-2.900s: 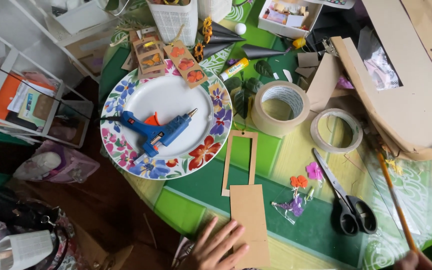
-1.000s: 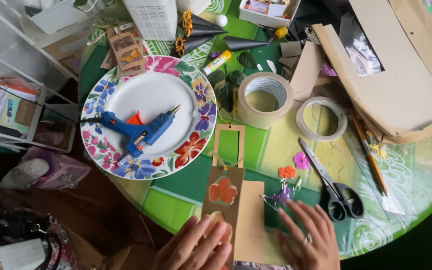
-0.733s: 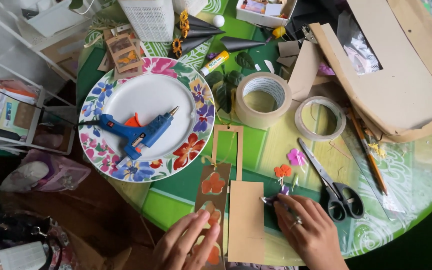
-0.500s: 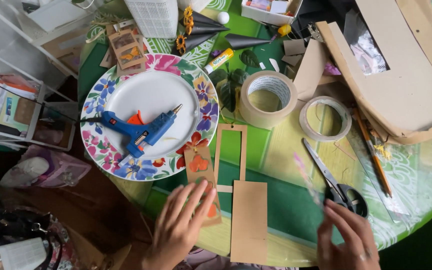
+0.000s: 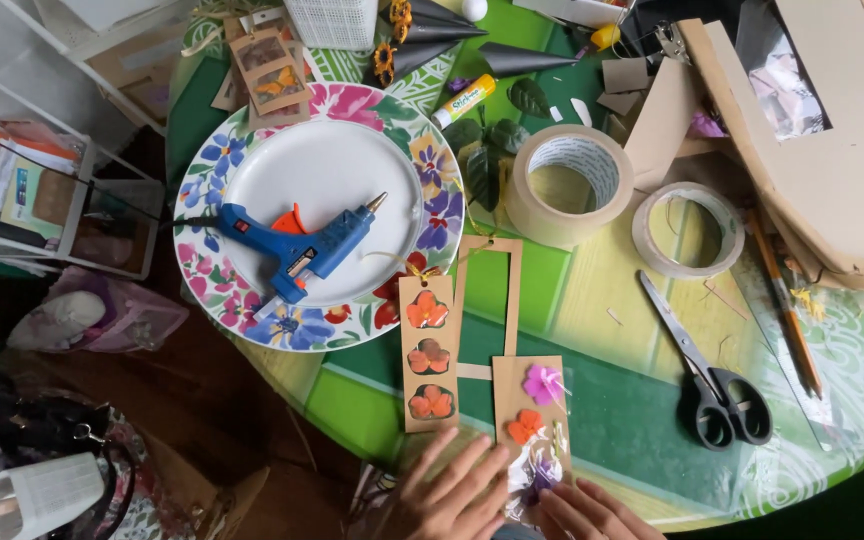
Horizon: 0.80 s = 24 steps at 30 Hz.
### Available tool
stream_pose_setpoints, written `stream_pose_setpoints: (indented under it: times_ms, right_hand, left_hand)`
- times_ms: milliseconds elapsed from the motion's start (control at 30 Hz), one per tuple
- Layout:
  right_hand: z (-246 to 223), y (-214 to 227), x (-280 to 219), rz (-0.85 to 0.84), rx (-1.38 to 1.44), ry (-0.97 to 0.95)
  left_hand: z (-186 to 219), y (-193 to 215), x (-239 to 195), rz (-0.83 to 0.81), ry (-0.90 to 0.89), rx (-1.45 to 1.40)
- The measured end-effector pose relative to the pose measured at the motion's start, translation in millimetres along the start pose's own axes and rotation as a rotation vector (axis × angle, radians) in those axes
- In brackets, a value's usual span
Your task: A person is seen handcrafting decorative items from cardboard, using a ruler for measurement and scissors for cutting.
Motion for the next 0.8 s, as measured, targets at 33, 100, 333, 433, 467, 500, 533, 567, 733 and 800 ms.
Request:
stream_pose_setpoints:
  times_ms: [33,100,333,433,467,500,533,567,733,800]
  right_hand:
    - [-2.3,-6.9,-11.7,0.026,-0.029,0.07]
    - [-1.9,15.5,12.7,0.043,0.011,-0.007]
    - [-4.1,54.1,58.7,0.132,0.064,-0.051]
    - [-5.4,57.4,63.8,0.098,0.07,-0.047]
    - [-4.9,58.0,64.2,0.098,0.071,-0.051]
    - [-3.5,59.2,64.3,0.105,0.085,-0.065]
    - [-2.1,60.3,64.4,0.113,0.098,-0.08]
    - [0.1,60.9,61.1,0.111,0.099,-0.082]
    - [9.7,19.0,8.7,-0.123,-0.001,0.011]
    - [18.7,26.7,7.4,-0.105,0.014,0.061]
  left_hand:
    - [4.0,-0.1,-2.4,0.082,-0.019,0.07]
    - [-5.9,24.8,11.6,0.057,0.011,-0.069]
    - [-33.9,42.2,62.9,-0.177,0.146,-0.195]
    - [-37.5,28.8,64.3,-0.265,0.134,-0.141]
    - [-37.6,28.1,65.7,-0.268,0.132,-0.142]
    - [-37.6,27.0,66.5,-0.276,0.134,-0.142]
    - [-37.8,25.9,67.1,-0.284,0.136,-0.143]
    - [-37.7,24.8,66.7,-0.286,0.137,-0.145]
    - [-39.9,23.1,66.2,-0.28,0.163,-0.149]
    - [-37.5,26.0,71.7,-0.275,0.15,-0.156]
Point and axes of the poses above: each hand's wrist, its own x-axis towards the middle knuckle, its own y-axis out of the back of the hand, z = x × y, the point moved 10 cm from there along x, towards the middle knuckle, and after that the axes turned 5 degrees about -z, right-handed, at the moved point
